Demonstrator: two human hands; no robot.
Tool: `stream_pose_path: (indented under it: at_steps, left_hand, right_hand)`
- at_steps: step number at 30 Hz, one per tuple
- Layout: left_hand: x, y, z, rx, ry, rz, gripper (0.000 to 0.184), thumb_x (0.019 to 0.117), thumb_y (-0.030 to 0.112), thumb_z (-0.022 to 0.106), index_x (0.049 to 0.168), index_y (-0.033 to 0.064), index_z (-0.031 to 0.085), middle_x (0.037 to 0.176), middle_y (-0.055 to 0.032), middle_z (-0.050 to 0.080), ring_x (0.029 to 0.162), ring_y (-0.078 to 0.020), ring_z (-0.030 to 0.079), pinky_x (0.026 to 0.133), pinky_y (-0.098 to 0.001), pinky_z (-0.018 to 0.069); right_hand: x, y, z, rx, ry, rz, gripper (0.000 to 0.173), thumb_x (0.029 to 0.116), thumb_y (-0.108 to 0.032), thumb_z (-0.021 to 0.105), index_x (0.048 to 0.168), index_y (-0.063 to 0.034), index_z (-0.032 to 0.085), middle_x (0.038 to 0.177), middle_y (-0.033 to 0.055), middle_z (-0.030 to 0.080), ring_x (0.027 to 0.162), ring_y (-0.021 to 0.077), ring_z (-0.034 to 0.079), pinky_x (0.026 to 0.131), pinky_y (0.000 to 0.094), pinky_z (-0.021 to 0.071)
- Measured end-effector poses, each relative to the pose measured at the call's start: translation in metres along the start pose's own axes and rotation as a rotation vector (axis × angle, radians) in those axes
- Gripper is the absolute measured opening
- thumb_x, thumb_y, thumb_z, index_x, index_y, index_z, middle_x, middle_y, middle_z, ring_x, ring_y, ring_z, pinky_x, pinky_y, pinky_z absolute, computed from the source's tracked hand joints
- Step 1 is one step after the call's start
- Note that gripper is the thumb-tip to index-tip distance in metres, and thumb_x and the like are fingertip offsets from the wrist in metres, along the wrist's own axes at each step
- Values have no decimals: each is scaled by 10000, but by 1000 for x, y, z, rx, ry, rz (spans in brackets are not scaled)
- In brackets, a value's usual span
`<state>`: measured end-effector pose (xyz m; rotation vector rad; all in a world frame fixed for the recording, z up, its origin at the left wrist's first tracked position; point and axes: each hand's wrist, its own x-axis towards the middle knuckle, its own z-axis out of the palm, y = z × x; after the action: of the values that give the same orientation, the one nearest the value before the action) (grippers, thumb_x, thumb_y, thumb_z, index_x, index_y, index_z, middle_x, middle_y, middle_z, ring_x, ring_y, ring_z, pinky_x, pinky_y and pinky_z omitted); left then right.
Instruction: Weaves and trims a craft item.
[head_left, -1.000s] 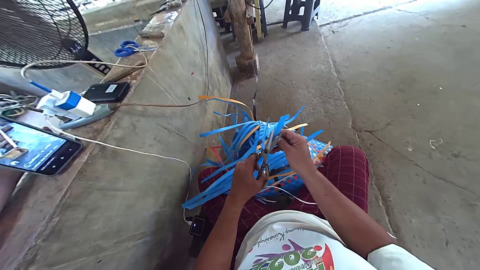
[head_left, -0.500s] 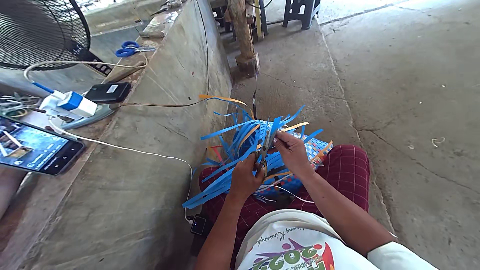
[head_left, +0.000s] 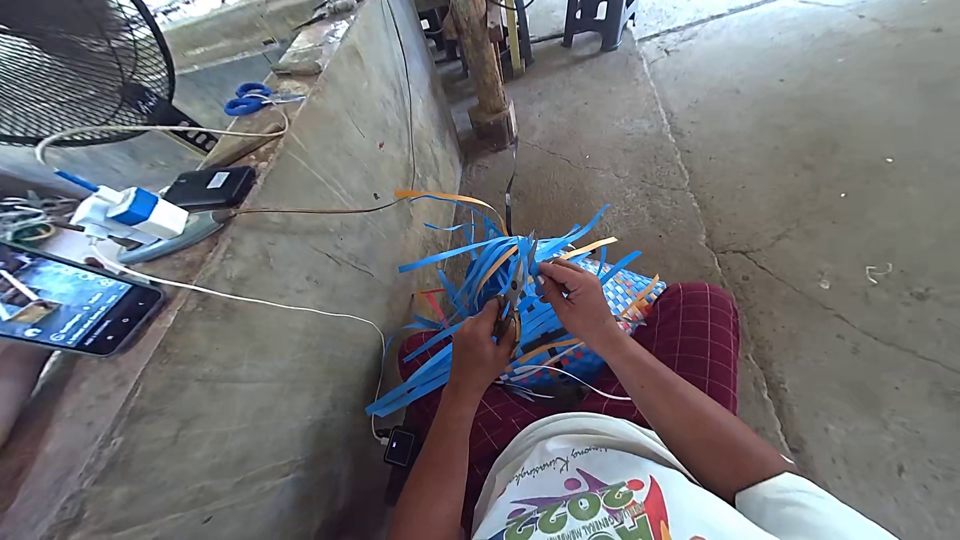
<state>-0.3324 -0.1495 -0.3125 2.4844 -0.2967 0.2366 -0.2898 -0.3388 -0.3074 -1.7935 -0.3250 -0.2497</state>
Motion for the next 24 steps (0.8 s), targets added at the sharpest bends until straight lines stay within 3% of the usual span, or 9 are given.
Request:
stream_pose_path:
  at_steps: [3, 5, 7, 10, 13, 16, 19, 24]
  left_hand:
    - [-3, -7, -7, 55, -9, -47, 349, 966, 174, 636, 1232, -46, 684, 934, -180, 749, 836, -334, 738, 788, -539, 587]
    - [-6, -14, -10, 64, -10, -87, 347, 965, 165, 636, 1243, -38, 678, 918, -176, 744, 809, -322, 733, 766, -528, 591]
    - [-11, -21, -12, 38, 16, -125, 371, 950, 137, 640, 1283, -23, 664, 925, -164, 746, 800, -295, 731, 762, -500, 596]
    - [-17, -28, -15, -11, 78, -140, 388, 919, 86, 660, 1288, -35, 653, 922, -158, 742, 766, -239, 718, 741, -426, 597]
    - [-21, -27, -13, -164, 109, -76, 378, 908, 68, 647, 1260, -69, 642, 891, -110, 742, 743, -119, 711, 718, -285, 599]
    - [-22, -18, -11, -318, 74, 33, 391, 924, 121, 652, 1254, -89, 634, 861, -43, 728, 735, -19, 668, 703, -183, 562]
    - [-25, -12, -6, -319, 20, 107, 383, 924, 131, 659, 1248, -72, 653, 870, -49, 732, 762, -43, 673, 734, -202, 567]
    - [-34, -6, 7, -271, -114, 165, 360, 902, 143, 662, 1213, -36, 693, 856, -77, 737, 734, -127, 686, 712, -293, 583]
  right_hand:
    - [3, 6, -15, -30, -11, 62, 227, 1016, -31, 563, 1176, 55, 699, 980, 172, 682, 768, 195, 685, 708, 347, 607]
    - [2, 18, -30, -55, -24, 162, 291, 1057, -68, 520, 1303, 3, 660, 1160, 192, 666, 871, 228, 710, 753, 376, 623]
    - [-2, 42, -46, -77, -36, 318, 308, 1083, -98, 479, 1339, -21, 631, 1266, 201, 631, 951, 266, 718, 797, 424, 629]
    - [-13, 86, -62, 19, 42, 607, 303, 1093, -104, 456, 1321, 14, 616, 1232, 208, 636, 899, 266, 718, 804, 434, 620]
    - [-22, 116, -62, 380, 240, 859, 319, 1103, -110, 405, 1366, 29, 522, 1100, 174, 629, 747, 216, 692, 712, 383, 617]
    - [-17, 123, -55, 444, 250, 961, 345, 1112, -153, 397, 1396, 9, 507, 871, 122, 634, 586, 185, 649, 575, 336, 592]
    - [-4, 129, -46, 299, 152, 1006, 419, 1107, -293, 467, 1442, -43, 499, 707, 87, 621, 479, 157, 590, 461, 293, 524]
    - [10, 153, -37, 128, 166, 1073, 561, 1039, -310, 620, 1471, -34, 393, 827, 160, 613, 516, 194, 599, 525, 339, 554]
